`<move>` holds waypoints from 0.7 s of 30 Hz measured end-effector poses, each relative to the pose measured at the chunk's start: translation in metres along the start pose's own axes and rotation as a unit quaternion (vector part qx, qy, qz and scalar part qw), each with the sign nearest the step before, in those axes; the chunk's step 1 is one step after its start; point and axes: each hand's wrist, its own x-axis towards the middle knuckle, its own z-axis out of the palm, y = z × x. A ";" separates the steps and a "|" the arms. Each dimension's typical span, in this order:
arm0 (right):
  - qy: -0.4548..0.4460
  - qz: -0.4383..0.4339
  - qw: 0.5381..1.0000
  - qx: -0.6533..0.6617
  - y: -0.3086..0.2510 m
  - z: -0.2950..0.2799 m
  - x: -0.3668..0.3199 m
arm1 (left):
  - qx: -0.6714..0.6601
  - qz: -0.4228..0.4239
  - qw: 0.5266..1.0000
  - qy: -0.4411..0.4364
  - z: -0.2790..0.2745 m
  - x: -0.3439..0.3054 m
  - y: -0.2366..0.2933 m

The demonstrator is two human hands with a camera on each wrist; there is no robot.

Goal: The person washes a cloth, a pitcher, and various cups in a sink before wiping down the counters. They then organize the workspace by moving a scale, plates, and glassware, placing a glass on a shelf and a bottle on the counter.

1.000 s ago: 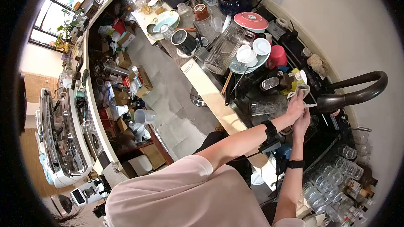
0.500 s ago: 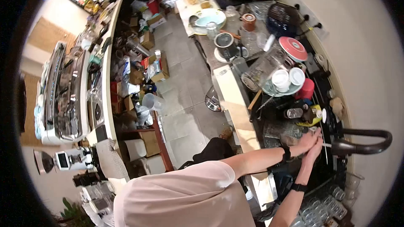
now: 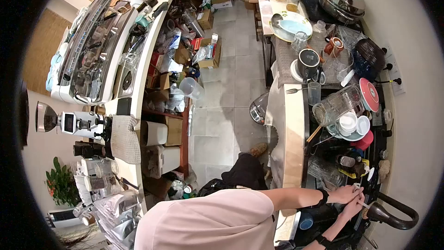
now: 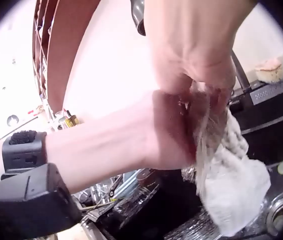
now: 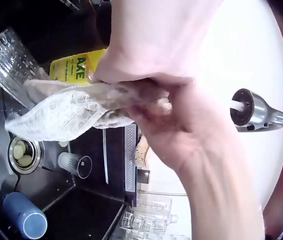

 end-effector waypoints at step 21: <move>0.058 0.038 0.960 0.271 0.016 -0.007 -0.021 | -0.113 0.074 0.990 0.037 0.027 -0.006 -0.010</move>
